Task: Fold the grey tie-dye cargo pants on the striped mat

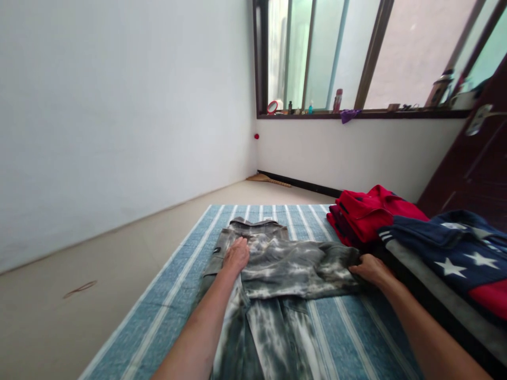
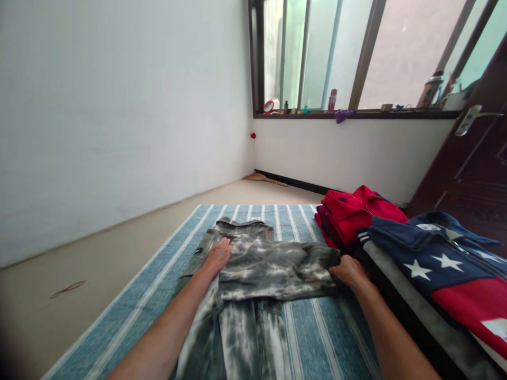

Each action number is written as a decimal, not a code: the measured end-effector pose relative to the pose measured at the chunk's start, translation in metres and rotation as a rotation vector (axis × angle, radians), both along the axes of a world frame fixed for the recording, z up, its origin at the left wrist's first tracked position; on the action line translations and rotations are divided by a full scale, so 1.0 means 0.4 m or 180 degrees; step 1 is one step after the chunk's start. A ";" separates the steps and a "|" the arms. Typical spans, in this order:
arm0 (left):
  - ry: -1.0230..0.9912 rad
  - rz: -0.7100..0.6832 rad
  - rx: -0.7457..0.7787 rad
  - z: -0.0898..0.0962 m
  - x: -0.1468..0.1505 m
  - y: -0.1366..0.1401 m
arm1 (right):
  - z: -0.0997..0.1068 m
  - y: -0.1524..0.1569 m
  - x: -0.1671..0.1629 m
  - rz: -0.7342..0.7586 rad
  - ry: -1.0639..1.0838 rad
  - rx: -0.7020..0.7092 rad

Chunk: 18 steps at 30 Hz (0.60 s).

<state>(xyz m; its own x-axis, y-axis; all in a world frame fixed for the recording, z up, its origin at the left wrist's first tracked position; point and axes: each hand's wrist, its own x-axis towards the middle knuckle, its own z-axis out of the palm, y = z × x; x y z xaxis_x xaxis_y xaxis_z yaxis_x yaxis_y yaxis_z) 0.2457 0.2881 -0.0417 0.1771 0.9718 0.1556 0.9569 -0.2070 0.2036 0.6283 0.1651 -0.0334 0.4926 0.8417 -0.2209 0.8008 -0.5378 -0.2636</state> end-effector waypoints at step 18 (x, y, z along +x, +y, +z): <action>-0.0148 0.0225 0.0021 -0.053 0.003 0.013 | -0.016 -0.013 -0.016 -0.0875 0.0780 0.0671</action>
<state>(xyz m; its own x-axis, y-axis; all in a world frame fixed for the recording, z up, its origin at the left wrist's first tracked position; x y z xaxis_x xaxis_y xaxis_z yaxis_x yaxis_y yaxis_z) 0.2468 0.2933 -0.0630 0.1006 0.9805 0.1686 0.9587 -0.1409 0.2469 0.6218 0.1598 -0.0400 0.6594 0.7257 -0.1965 0.5351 -0.6366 -0.5554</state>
